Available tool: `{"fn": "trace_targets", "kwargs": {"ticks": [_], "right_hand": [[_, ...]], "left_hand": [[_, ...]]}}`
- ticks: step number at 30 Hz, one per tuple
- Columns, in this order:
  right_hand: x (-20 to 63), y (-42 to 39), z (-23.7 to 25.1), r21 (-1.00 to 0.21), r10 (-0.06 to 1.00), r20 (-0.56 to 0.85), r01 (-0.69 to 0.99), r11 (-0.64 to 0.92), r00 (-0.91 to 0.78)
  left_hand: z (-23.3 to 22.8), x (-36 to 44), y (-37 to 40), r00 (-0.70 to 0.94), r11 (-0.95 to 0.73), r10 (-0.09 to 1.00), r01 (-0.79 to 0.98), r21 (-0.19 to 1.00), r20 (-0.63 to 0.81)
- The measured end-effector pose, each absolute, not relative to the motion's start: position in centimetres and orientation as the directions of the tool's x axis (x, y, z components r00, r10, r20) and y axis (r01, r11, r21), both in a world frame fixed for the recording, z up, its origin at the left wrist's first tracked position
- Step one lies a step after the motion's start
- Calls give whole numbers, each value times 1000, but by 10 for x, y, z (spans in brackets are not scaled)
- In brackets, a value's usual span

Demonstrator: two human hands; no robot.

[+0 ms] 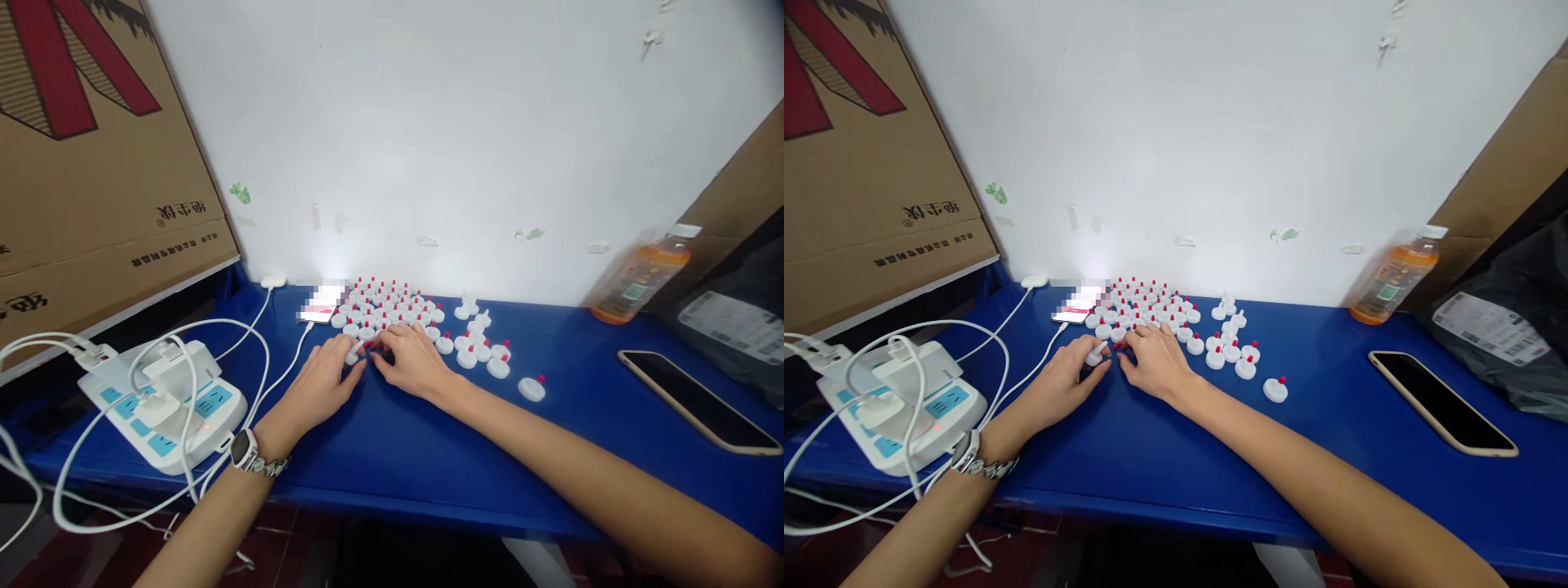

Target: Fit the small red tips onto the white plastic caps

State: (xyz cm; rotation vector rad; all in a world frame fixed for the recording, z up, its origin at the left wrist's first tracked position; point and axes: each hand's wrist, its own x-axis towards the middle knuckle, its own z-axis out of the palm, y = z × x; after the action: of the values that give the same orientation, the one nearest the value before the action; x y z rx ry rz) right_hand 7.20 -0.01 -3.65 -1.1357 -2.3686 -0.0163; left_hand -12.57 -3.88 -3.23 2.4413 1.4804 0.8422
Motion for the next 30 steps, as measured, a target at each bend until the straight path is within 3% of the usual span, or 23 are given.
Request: {"fn": "trace_targets", "kwargs": {"ticks": [6, 13, 19, 30], "right_hand": [[67, -16, -31, -291, 675, 456, 619, 729, -580], [69, -31, -33, -403, 584, 358, 444, 800, -728], [100, -36, -33, -502, 630, 294, 445, 742, -718], [134, -29, -43, -542, 717, 356, 492, 681, -600]], "left_hand": [[-30, -154, -46, 115, -320, 923, 761, 565, 367], [-41, -148, -53, 243, -391, 914, 739, 549, 324], [-36, -139, -57, 312, -437, 898, 715, 545, 311], [-27, -97, -47, 492, -552, 830, 665, 503, 262]]}}
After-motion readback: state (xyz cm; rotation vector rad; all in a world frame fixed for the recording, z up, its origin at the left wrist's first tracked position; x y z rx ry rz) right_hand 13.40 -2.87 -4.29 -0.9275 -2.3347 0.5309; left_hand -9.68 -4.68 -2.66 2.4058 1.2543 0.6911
